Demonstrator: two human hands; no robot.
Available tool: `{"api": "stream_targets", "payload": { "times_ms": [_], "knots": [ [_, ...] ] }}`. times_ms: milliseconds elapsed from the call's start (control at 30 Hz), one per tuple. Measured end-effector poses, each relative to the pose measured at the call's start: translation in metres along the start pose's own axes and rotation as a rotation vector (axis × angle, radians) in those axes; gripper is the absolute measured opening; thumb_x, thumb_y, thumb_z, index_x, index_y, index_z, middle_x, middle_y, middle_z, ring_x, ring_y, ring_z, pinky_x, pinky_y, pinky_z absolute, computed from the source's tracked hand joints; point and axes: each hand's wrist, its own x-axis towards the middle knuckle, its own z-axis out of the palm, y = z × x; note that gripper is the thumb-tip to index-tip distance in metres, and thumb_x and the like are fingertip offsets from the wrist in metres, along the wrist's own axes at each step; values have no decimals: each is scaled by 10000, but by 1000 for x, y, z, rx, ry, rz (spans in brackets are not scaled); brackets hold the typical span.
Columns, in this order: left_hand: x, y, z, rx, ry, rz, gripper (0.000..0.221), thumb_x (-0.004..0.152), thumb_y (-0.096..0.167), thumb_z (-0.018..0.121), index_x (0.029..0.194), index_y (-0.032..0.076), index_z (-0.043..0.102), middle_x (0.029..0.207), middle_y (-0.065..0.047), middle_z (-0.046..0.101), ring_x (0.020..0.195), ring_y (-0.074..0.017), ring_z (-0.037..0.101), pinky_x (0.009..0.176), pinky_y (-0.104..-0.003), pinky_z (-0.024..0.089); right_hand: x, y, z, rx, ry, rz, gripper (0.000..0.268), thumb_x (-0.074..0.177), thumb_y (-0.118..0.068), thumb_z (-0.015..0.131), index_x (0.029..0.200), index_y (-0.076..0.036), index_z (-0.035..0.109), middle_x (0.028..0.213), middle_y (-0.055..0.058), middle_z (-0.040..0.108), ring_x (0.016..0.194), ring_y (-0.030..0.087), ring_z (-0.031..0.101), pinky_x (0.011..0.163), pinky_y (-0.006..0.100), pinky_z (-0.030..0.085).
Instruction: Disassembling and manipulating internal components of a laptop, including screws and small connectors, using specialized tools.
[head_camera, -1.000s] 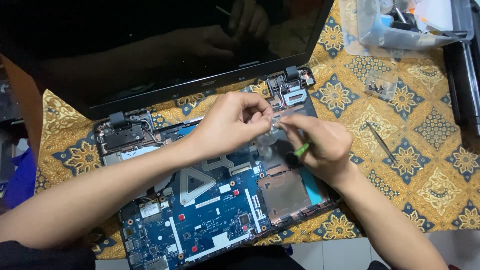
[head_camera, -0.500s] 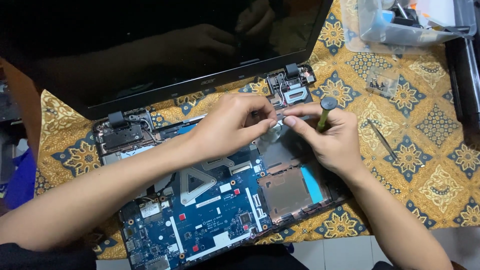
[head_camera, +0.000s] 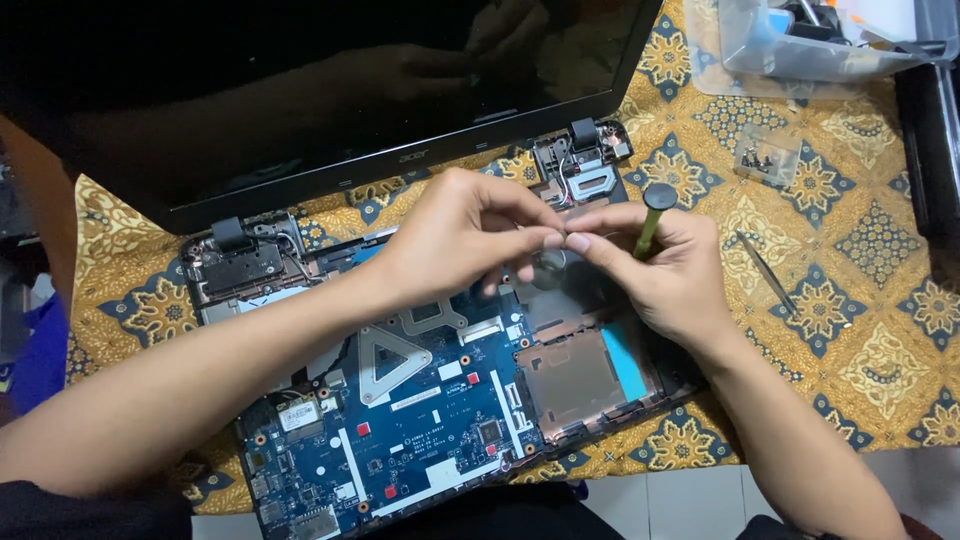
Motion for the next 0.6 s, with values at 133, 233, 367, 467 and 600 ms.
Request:
{"api": "stream_targets", "payload": {
  "times_ms": [133, 233, 367, 467, 600],
  "knots": [
    [1, -1, -2, -171, 48, -118, 157, 917, -26, 674, 1046, -99, 725, 852, -239, 750, 609, -175, 752, 434, -200, 605, 2, 43, -20, 417, -111, -50, 501, 1098, -396, 491, 1122, 72, 669, 673, 133, 602, 479, 95, 444, 486, 256, 448],
    [1, 0, -4, -213, 35, -183, 172, 927, -3, 670, 1055, -103, 727, 869, -232, 760, 630, -185, 758, 483, -232, 637, 10, 50, -28, 428, 47, -86, 508, 1135, -375, 347, 1077, -4, 689, 982, 138, 628, 857, 184, 718, 865, 306, 643],
    [2, -4, -2, -243, 21, -207, 187, 932, 7, 668, 1069, -110, 721, 886, -230, 766, 648, -192, 763, 517, -249, 652, 4, 47, -19, 556, -5, -91, 359, 1114, -309, 465, 1054, 17, 605, 706, 49, 462, 615, 146, 560, 600, 284, 553],
    [2, -4, -2, -271, -1, -223, 194, 937, 18, 671, 1070, -114, 721, 886, -227, 767, 659, -204, 770, 534, -256, 660, 4, 48, -20, 508, 32, -150, 256, 1065, -231, 594, 1045, 19, 540, 670, 129, 550, 548, 138, 595, 584, 273, 536],
    [3, -6, -3, -322, -37, -248, 190, 914, 0, 691, 1056, -122, 726, 877, -244, 762, 674, -229, 774, 573, -276, 672, 4, 39, -18, 379, 51, -138, 166, 1050, -116, 619, 1018, 12, 518, 819, 208, 656, 683, 205, 720, 608, 290, 632]
  ]
}}
